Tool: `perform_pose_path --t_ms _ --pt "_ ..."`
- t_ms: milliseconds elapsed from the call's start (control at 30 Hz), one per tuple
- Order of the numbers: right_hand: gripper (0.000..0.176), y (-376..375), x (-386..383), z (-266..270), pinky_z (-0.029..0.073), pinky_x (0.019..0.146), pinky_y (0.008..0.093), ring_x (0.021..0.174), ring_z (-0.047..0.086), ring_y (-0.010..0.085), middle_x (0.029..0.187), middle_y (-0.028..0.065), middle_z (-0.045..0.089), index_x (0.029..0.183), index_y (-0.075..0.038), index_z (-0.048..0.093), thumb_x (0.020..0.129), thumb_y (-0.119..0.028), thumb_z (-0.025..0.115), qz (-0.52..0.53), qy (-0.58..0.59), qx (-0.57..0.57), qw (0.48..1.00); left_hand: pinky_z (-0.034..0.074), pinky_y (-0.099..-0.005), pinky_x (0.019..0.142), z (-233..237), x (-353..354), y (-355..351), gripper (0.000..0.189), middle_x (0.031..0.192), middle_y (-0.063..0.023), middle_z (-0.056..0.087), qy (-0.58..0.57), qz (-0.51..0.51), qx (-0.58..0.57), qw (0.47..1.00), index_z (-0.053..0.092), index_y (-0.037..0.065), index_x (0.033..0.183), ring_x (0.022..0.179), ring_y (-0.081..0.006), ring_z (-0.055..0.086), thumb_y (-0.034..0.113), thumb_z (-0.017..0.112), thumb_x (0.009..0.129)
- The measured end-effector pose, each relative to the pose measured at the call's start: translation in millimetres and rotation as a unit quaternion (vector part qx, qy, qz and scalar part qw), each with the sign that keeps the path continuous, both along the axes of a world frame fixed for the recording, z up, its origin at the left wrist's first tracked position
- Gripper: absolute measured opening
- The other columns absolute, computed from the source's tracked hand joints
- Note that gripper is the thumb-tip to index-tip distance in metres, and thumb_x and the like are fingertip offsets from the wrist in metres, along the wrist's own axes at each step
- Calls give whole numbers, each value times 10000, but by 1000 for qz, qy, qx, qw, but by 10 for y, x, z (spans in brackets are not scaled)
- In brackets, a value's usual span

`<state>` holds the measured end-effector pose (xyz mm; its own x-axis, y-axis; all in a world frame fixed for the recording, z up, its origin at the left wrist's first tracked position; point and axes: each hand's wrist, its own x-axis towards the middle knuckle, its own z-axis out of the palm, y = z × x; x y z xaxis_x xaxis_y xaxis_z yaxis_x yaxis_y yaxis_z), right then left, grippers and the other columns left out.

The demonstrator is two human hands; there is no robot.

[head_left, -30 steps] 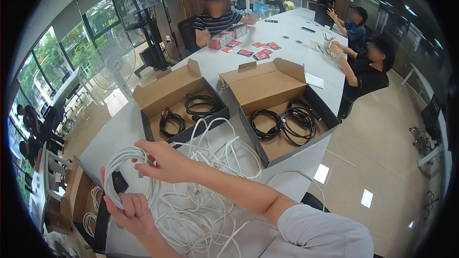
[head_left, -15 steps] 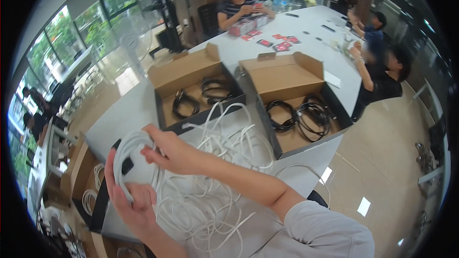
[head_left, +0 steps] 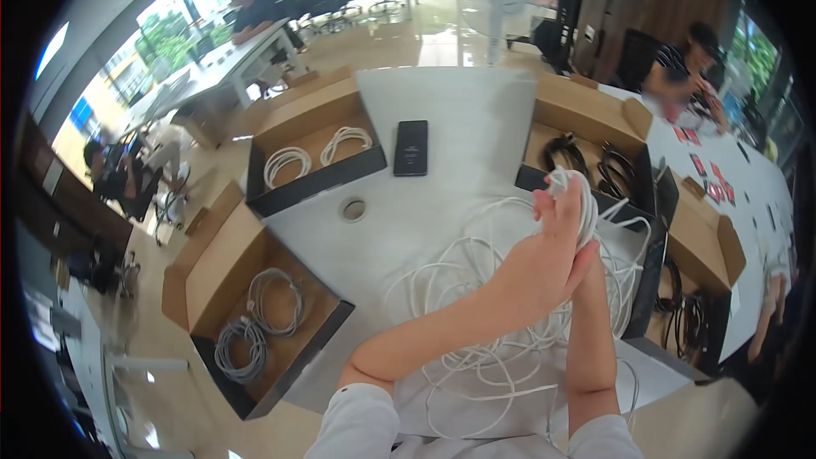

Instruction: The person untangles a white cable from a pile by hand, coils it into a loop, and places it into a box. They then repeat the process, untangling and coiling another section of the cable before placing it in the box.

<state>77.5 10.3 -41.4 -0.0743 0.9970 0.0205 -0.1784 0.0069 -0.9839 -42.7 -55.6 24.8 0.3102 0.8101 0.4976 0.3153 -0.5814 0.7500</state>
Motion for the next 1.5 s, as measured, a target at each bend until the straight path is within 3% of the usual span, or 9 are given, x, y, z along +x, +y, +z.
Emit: perform_pose_path --t_ms 133,167,333,500,700,800,1000,1167,1500 --pt "394 -104 -56 360 436 822 232 980 562 119 1118 68 576 1321 -31 404 951 -134 493 3 -275 336 901 432 -332 499 319 -390 2 598 555 -86 510 -60 -51 -41 996 204 8 1447 464 -195 514 162 492 946" --pt "399 -206 -88 529 427 840 246 966 561 124 1066 59 583 1337 -25 387 944 -62 447 52 -159 190 967 423 -305 496 412 -508 -16 551 548 -51 482 -146 -80 -93 982 245 13 1431 456 -152 476 172 478 958" --pt "394 -502 -105 966 419 836 246 923 563 110 973 48 592 1306 -5 427 920 -25 500 175 -77 148 970 400 -214 498 444 -1001 -44 398 537 65 395 -379 -161 -173 894 370 33 1363 416 -30 352 204 403 1005" --pt "337 -420 -269 733 459 773 241 879 606 114 954 56 650 1222 12 514 888 -9 558 172 -158 182 955 431 -257 657 109 -1190 -223 399 693 -15 499 -292 -45 -137 945 362 46 1350 614 -100 478 258 381 1013" --pt "320 -412 -546 533 503 695 276 792 659 183 889 133 687 1123 39 570 811 18 637 93 -304 250 914 421 -285 842 -555 -1409 -260 404 965 -46 539 -468 80 -240 847 381 55 1341 876 -136 530 293 374 1015" --pt "343 -425 -705 553 508 683 302 759 657 256 878 170 674 1136 36 567 801 22 637 35 -373 316 871 428 -280 792 -1127 -1571 -189 376 1055 -53 514 -358 148 -126 913 390 44 1329 898 -129 511 236 393 1007" --pt "397 -98 -1178 963 506 676 347 735 631 302 795 157 651 1172 -25 579 789 -57 679 24 -400 366 840 475 -320 701 -1814 -1793 -284 233 974 -90 595 -166 273 -53 946 551 35 1139 822 -202 584 136 493 938" --pt "389 627 -2026 955 502 684 386 722 632 326 770 148 655 1176 -92 599 798 -144 674 3 -450 491 746 458 -330 603 -1738 -1767 -296 146 745 -132 614 -181 297 -101 932 623 47 987 635 -214 590 95 526 889" --pt "355 2189 -3906 -256 518 748 382 834 665 278 946 144 680 1101 -57 629 785 -212 679 38 -329 184 925 419 -258 538 -1823 -1907 -198 148 628 -71 553 -227 274 -92 930 621 12 953 557 -101 510 18 503 864"
